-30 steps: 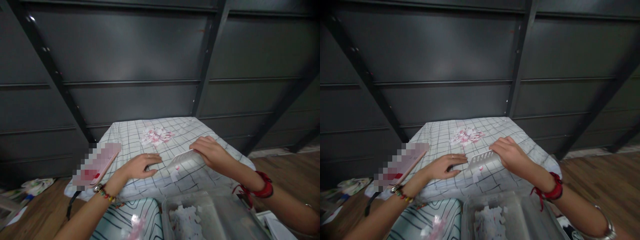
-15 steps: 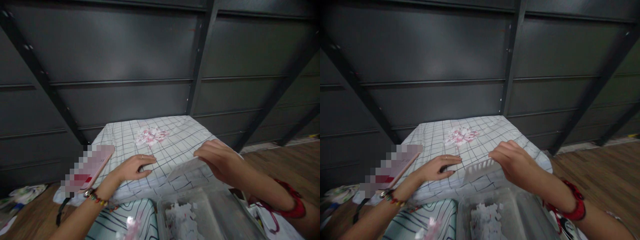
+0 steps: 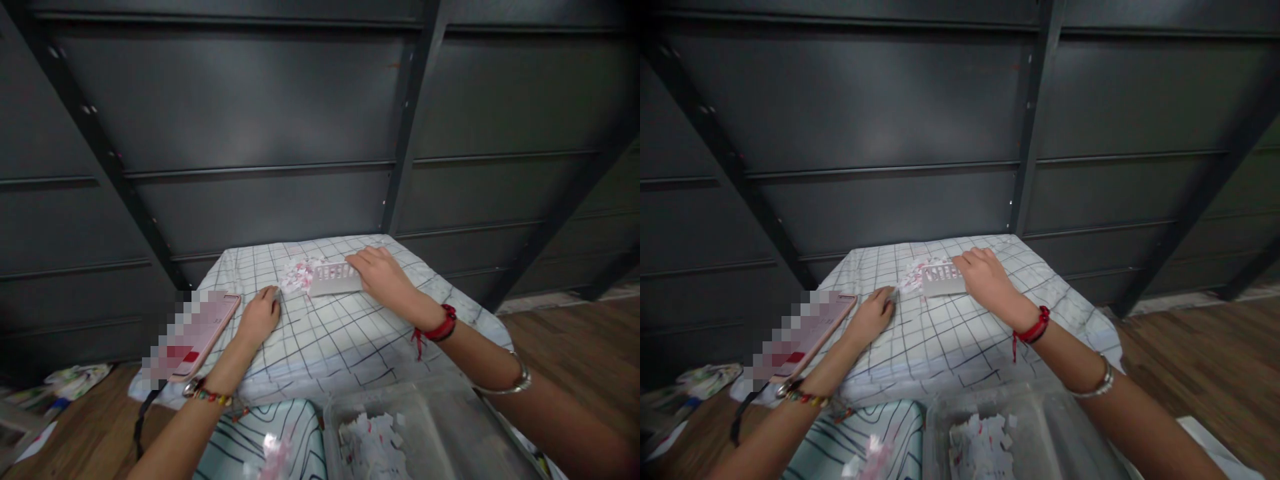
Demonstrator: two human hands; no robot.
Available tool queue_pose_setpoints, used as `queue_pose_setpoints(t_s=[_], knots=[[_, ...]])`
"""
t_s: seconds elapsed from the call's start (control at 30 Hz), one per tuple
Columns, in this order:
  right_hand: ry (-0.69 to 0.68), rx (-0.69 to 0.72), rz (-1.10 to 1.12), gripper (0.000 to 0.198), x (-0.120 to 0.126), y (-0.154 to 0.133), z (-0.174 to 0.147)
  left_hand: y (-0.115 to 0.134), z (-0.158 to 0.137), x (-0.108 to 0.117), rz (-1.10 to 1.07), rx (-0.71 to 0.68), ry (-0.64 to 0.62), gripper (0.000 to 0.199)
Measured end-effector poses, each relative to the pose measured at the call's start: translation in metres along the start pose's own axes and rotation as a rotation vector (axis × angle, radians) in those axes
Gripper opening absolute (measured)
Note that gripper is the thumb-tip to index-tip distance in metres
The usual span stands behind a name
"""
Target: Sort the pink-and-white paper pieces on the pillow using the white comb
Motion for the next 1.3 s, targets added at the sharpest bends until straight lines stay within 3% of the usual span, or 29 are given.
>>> queue_pose_setpoints(t_s=[0.2, 0.47, 0.83, 1.03, 1.3], knots=[[-0.028, 0.053, -0.048, 0.031, -0.017, -0.013, 0.01, -0.002, -0.002, -0.001, 0.041, 0.058, -0.034, 0.037], [-0.006, 0.058, 0.005, 0.031, -0.007, -0.008, 0.0, 0.001, -0.003, -0.002, 0.068, 0.052, -0.047, 0.037], [-0.018, 0.075, 0.077, 0.033, -0.013, -0.017, -0.004, 0.003, -0.005, -0.001, 0.067, 0.022, -0.047, 0.033], [-0.023, 0.006, -0.018, 0.033, -0.017, -0.016, 0.012, 0.003, -0.006, -0.001, 0.082, 0.018, -0.042, 0.031], [-0.066, 0.049, -0.044, 0.031, -0.02, -0.031, 0.025, 0.003, -0.006, -0.002, 0.095, 0.022, -0.066, 0.031]])
Point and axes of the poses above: each hand's wrist, its own z-axis towards the middle knuckle, its own x-axis out of the back of the hand, y = z × x, the point moved 9 cm from there along z, towards the middle knuckle, and after that the axes turned 14 degrees about x, right-handed, at the moved point
